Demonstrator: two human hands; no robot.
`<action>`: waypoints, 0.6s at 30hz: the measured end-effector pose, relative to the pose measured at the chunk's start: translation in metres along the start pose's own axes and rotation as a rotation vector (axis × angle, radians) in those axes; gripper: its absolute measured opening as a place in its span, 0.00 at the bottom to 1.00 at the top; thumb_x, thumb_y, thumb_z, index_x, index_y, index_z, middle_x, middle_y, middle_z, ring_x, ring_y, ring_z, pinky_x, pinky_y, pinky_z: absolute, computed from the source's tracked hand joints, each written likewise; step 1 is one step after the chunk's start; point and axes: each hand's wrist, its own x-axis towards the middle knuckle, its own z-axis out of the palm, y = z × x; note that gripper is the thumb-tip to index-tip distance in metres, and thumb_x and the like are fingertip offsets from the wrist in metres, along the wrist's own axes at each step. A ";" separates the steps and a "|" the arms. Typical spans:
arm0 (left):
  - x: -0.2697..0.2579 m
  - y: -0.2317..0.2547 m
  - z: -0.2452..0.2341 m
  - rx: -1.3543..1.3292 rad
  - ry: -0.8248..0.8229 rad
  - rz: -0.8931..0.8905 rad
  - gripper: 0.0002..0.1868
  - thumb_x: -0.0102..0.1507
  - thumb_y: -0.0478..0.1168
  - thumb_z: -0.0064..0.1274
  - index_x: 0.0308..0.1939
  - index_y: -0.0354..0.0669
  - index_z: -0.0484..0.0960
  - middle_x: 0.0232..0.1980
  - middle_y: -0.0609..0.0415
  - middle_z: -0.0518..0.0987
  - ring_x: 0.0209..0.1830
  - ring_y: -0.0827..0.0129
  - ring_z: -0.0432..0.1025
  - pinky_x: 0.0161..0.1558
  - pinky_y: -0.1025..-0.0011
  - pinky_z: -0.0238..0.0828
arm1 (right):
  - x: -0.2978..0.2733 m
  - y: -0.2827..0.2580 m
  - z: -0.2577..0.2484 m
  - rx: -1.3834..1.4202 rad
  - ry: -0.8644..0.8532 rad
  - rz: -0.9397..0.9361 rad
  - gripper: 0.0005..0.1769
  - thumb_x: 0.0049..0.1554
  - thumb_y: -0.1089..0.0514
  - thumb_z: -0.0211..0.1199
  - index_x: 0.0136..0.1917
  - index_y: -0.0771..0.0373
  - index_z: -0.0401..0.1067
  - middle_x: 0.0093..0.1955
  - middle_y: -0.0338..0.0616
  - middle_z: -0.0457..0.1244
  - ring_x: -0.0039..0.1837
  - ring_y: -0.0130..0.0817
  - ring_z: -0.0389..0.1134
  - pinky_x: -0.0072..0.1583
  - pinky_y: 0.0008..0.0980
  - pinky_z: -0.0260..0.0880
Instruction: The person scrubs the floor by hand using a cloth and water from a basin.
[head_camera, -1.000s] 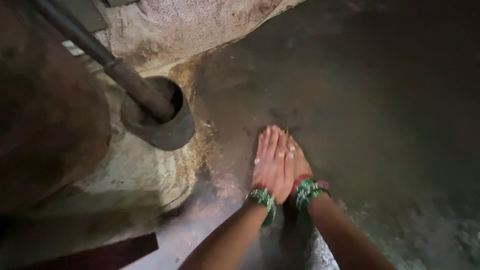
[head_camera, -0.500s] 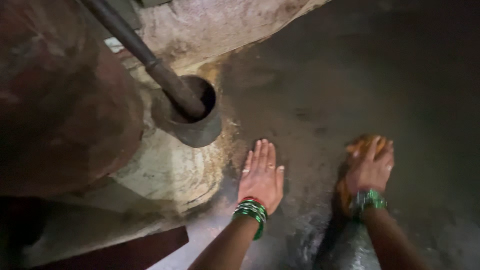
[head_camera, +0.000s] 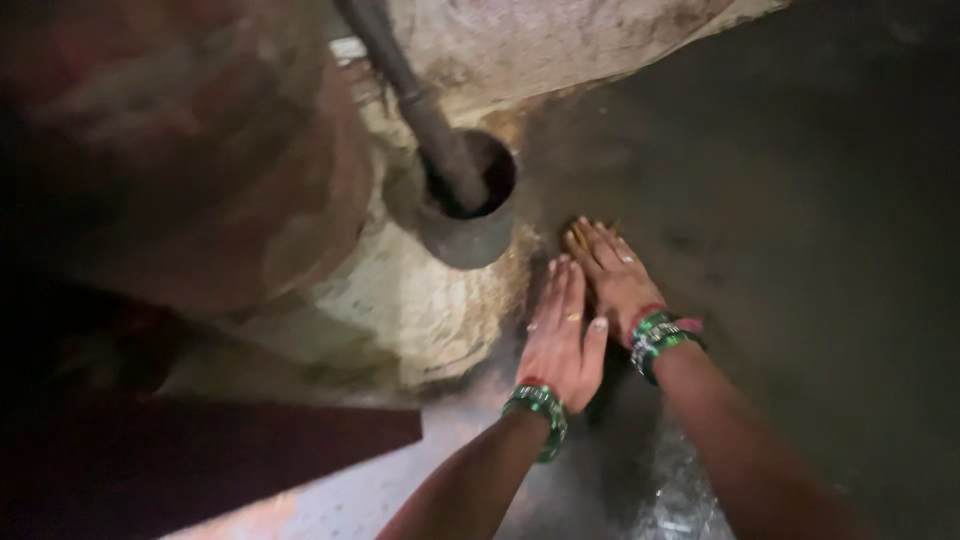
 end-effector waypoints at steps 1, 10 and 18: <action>0.000 0.001 0.001 -0.014 0.015 0.004 0.39 0.70 0.48 0.35 0.80 0.27 0.47 0.84 0.34 0.47 0.86 0.48 0.40 0.81 0.56 0.36 | -0.013 -0.007 -0.006 -0.009 -0.051 -0.048 0.49 0.48 0.58 0.58 0.81 0.64 0.49 0.84 0.54 0.41 0.83 0.50 0.40 0.79 0.44 0.40; -0.016 -0.013 -0.014 0.423 0.057 -0.008 0.39 0.70 0.56 0.33 0.77 0.33 0.56 0.81 0.41 0.56 0.84 0.54 0.47 0.81 0.55 0.32 | -0.148 -0.061 -0.021 -0.011 0.006 -0.082 0.35 0.52 0.55 0.60 0.72 0.60 0.61 0.77 0.57 0.53 0.79 0.53 0.50 0.76 0.50 0.50; -0.021 -0.023 -0.022 0.323 0.026 -0.056 0.37 0.71 0.52 0.31 0.80 0.34 0.55 0.83 0.41 0.55 0.85 0.54 0.46 0.82 0.58 0.34 | -0.113 -0.029 0.009 -0.055 0.145 0.251 0.35 0.61 0.56 0.54 0.80 0.65 0.56 0.80 0.64 0.50 0.80 0.61 0.50 0.77 0.51 0.53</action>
